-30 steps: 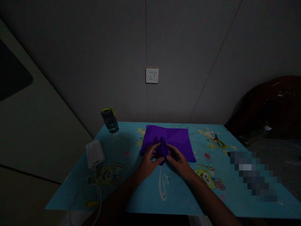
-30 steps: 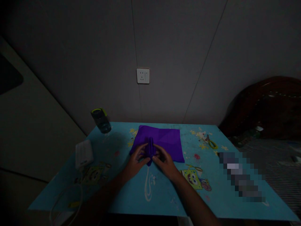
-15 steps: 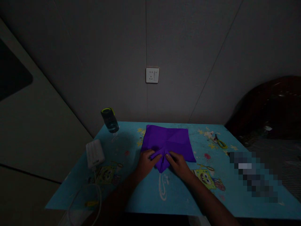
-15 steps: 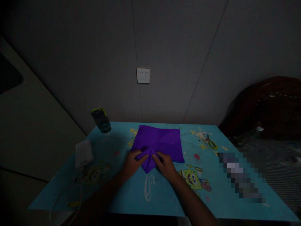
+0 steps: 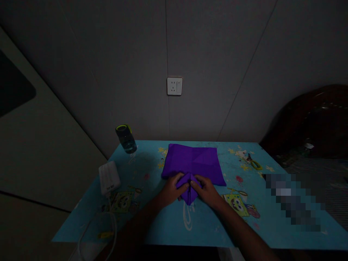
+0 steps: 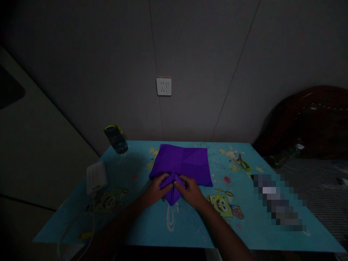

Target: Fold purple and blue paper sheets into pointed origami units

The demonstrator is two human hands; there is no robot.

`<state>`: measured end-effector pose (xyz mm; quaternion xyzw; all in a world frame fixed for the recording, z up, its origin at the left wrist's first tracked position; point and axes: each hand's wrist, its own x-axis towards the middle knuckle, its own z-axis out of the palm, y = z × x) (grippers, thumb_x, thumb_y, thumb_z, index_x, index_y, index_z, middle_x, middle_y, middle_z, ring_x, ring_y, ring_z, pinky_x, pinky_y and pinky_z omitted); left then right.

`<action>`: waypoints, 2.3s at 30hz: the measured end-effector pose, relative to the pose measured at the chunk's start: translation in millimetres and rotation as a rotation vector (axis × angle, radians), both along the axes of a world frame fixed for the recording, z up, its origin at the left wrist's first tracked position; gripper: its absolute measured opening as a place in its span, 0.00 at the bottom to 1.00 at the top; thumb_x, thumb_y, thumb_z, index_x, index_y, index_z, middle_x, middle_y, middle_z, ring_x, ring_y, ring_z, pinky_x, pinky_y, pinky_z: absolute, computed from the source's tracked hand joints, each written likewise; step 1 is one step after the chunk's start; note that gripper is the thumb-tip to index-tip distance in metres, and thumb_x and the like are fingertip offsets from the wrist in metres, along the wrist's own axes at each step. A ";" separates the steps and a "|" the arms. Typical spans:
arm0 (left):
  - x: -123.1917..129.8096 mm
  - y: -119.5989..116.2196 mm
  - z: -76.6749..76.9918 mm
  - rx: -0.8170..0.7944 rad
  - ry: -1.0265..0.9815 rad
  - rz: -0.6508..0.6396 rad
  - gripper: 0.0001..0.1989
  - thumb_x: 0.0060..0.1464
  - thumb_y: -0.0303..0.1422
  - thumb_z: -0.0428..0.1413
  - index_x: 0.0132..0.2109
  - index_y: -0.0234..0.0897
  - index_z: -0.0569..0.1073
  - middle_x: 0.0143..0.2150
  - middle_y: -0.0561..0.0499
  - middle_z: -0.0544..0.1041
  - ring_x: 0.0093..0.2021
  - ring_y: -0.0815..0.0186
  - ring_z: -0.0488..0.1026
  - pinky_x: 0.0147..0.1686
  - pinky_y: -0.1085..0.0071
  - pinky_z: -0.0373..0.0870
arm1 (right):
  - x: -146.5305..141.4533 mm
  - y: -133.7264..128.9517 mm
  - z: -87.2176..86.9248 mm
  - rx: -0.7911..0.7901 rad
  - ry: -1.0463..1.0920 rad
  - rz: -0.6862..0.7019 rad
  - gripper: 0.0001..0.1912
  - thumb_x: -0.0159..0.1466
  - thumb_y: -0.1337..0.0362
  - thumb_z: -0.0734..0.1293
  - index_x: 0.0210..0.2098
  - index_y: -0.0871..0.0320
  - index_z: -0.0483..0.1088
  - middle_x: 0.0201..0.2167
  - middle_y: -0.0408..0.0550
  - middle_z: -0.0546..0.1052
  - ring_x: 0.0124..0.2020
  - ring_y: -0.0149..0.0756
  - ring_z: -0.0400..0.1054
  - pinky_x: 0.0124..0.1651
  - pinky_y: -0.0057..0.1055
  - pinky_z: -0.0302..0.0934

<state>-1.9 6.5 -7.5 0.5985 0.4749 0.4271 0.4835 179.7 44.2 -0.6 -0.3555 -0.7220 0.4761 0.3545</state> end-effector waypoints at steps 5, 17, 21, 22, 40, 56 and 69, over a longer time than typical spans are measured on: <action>2.2 -3.2 2.1 0.091 0.085 0.020 0.11 0.59 0.39 0.54 0.46 0.39 0.70 0.35 0.53 0.74 0.28 0.69 0.73 0.24 0.75 0.72 | -0.7 0.2 0.4 0.043 -0.035 -0.033 0.14 0.64 0.54 0.65 0.36 0.58 0.75 0.30 0.43 0.78 0.31 0.36 0.69 0.34 0.29 0.62; 0.4 -3.7 -3.8 0.138 0.182 0.282 0.18 0.57 0.42 0.54 0.52 0.39 0.69 0.48 0.45 0.76 0.51 0.57 0.72 0.53 0.63 0.66 | 2.6 -1.0 2.5 0.125 0.027 -0.319 0.15 0.63 0.52 0.65 0.29 0.58 0.71 0.22 0.39 0.69 0.25 0.32 0.60 0.29 0.28 0.54; -2.2 1.9 -3.4 0.214 -0.032 0.342 0.10 0.60 0.39 0.52 0.45 0.40 0.67 0.40 0.50 0.76 0.43 0.62 0.73 0.49 0.66 0.66 | 6.5 5.0 1.6 0.107 0.091 -0.458 0.16 0.66 0.51 0.62 0.32 0.57 0.69 0.24 0.39 0.67 0.26 0.33 0.59 0.30 0.28 0.54; -2.6 3.8 -4.1 0.224 -0.085 0.351 0.09 0.60 0.39 0.52 0.44 0.40 0.66 0.40 0.50 0.77 0.43 0.62 0.74 0.49 0.65 0.66 | 7.3 6.6 1.5 0.100 0.110 -0.487 0.16 0.66 0.51 0.61 0.33 0.57 0.68 0.24 0.39 0.67 0.27 0.33 0.59 0.31 0.28 0.54; -3.1 -8.5 10.8 0.123 -0.233 -0.063 0.22 0.51 0.33 0.63 0.51 0.42 0.65 0.57 0.45 0.72 0.54 0.58 0.72 0.51 0.63 0.70 | 11.3 9.6 -0.8 0.096 0.337 -0.505 0.14 0.66 0.50 0.61 0.42 0.53 0.69 0.36 0.45 0.73 0.38 0.37 0.66 0.42 0.32 0.61; -4.0 -8.7 13.3 0.401 0.137 0.174 0.21 0.53 0.34 0.62 0.54 0.42 0.70 0.51 0.48 0.77 0.51 0.55 0.74 0.54 0.60 0.70 | -0.1 4.2 -5.1 -0.179 0.450 -0.217 0.35 0.58 0.47 0.71 0.60 0.49 0.58 0.51 0.51 0.74 0.51 0.41 0.69 0.52 0.38 0.65; -5.2 -11.7 14.4 0.476 0.286 -0.086 0.26 0.54 0.31 0.59 0.60 0.44 0.67 0.67 0.44 0.62 0.64 0.55 0.62 0.63 0.60 0.60 | -8.3 6.0 -9.8 -0.151 0.411 -0.237 0.24 0.54 0.56 0.74 0.48 0.54 0.69 0.46 0.52 0.78 0.47 0.44 0.72 0.52 0.43 0.65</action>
